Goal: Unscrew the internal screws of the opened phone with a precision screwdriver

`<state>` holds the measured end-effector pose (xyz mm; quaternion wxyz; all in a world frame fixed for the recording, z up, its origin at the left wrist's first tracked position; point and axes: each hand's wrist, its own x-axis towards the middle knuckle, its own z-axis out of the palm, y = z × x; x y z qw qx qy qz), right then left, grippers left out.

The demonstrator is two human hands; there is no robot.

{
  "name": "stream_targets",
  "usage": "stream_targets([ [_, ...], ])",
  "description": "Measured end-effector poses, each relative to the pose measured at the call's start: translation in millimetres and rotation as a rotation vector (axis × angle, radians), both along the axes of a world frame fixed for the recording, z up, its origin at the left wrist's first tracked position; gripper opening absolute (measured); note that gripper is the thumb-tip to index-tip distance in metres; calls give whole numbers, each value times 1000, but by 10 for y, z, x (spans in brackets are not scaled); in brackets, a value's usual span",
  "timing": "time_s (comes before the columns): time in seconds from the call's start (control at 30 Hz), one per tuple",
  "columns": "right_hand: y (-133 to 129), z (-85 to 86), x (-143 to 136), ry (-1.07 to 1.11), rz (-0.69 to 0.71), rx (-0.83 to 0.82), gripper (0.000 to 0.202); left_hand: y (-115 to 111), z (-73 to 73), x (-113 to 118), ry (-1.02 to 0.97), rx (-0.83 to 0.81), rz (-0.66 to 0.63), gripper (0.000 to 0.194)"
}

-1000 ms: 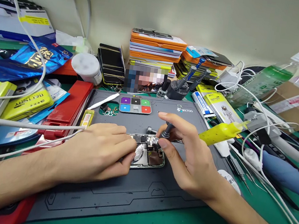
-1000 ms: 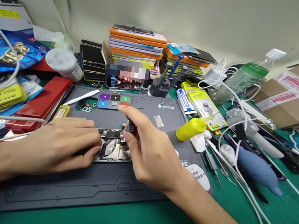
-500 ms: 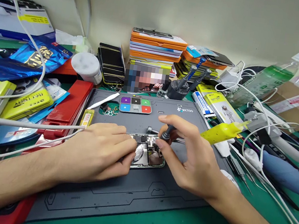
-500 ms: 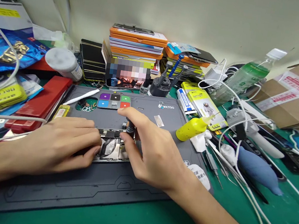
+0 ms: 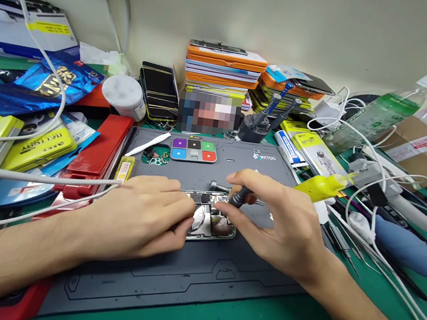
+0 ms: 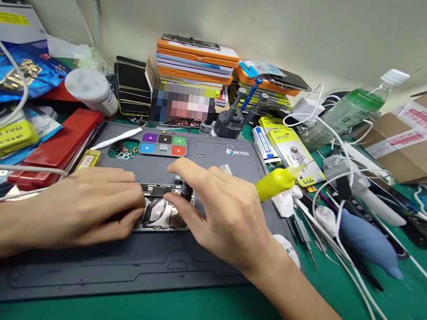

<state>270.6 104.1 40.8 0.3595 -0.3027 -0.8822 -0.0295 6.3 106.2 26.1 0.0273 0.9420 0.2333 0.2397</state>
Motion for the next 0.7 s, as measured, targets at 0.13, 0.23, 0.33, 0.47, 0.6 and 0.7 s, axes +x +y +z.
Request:
stream_targets([
  [0.13,-29,10,-7,-30,44,-115,46,10,-3,5,1,11,-1,27],
  [0.23,-50,-14,-16,8,84,-173,50,22,-3,16,3,11,1,27],
  [0.33,-55,-42,-25,79,73,-200,45,22,3,24,-4,14,-1,27],
  [0.47,-51,-50,-36,133,69,-230,46,14,11,16,-2,14,-2,28],
  [0.6,-56,-44,-33,185,68,-248,49,19,5,6,5,7,-2,28],
  [0.7,-47,-50,-23,211,66,-260,51,19,-2,14,6,14,2,27],
])
